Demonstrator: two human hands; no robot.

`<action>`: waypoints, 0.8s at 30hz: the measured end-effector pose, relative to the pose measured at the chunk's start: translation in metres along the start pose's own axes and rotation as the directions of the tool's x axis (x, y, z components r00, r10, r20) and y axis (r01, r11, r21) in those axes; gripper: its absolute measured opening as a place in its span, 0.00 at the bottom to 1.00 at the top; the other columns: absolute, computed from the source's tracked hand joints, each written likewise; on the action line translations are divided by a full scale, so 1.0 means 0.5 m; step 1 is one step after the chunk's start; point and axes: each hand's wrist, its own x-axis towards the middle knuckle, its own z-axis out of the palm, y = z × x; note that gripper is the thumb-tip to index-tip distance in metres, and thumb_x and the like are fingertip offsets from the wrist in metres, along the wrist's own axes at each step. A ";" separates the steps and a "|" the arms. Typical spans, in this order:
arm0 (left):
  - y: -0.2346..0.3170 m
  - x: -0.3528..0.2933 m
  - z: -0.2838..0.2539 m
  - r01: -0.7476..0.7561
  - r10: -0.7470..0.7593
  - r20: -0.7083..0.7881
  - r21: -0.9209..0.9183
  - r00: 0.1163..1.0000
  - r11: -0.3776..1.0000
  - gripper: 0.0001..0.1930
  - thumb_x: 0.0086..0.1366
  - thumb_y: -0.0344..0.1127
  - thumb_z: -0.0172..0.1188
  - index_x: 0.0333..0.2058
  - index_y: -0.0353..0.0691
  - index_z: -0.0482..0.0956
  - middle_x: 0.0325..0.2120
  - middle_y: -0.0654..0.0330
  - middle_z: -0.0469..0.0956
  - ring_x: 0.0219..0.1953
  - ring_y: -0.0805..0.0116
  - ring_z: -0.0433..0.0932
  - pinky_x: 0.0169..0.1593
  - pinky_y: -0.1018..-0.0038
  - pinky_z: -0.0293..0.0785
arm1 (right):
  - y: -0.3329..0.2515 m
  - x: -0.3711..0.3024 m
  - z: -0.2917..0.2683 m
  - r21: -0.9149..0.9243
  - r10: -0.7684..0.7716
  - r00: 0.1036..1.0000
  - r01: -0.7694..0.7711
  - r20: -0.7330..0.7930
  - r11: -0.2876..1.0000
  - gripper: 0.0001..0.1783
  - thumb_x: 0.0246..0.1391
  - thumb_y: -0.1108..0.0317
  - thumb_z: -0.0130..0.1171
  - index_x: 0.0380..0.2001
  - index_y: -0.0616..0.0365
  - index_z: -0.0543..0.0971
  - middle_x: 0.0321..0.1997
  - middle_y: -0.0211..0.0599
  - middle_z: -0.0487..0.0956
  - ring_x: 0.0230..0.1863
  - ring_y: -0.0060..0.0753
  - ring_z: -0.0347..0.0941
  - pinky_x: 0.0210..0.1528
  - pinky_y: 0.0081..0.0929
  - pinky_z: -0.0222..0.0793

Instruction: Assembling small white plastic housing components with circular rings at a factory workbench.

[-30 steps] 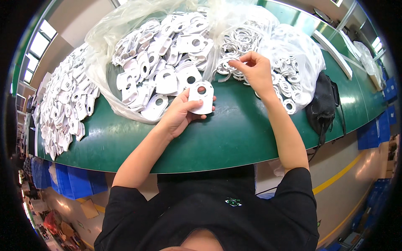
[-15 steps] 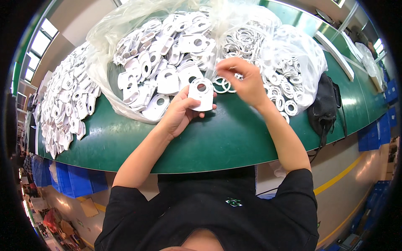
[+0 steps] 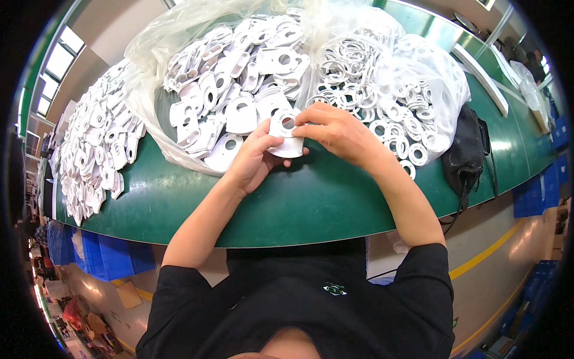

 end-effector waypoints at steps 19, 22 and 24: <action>-0.017 -0.007 0.018 -0.118 0.073 0.142 0.340 0.987 0.933 0.18 0.65 0.27 0.46 0.54 0.34 0.62 0.35 0.58 0.75 0.30 0.73 0.79 0.32 0.79 0.74 | 0.013 -0.014 0.030 0.537 0.580 0.813 -0.509 0.045 0.673 0.09 0.54 0.68 0.59 0.34 0.64 0.81 0.25 0.31 0.74 0.26 0.18 0.67 0.30 0.18 0.61; -0.036 -0.002 -0.004 -0.165 0.106 0.176 0.366 0.979 0.916 0.18 0.67 0.30 0.46 0.55 0.36 0.61 0.37 0.61 0.75 0.33 0.75 0.79 0.33 0.81 0.73 | 0.015 -0.006 0.026 0.637 0.572 0.797 -0.546 0.195 0.544 0.09 0.55 0.69 0.58 0.33 0.66 0.80 0.26 0.28 0.76 0.28 0.15 0.68 0.30 0.16 0.62; -0.029 -0.008 -0.005 -0.164 0.097 0.184 0.398 0.978 0.903 0.17 0.67 0.29 0.45 0.53 0.37 0.62 0.39 0.59 0.73 0.35 0.75 0.77 0.38 0.79 0.73 | 0.021 -0.002 0.023 0.684 0.552 0.794 -0.551 0.254 0.478 0.09 0.55 0.70 0.58 0.33 0.66 0.80 0.28 0.29 0.77 0.28 0.15 0.69 0.31 0.15 0.64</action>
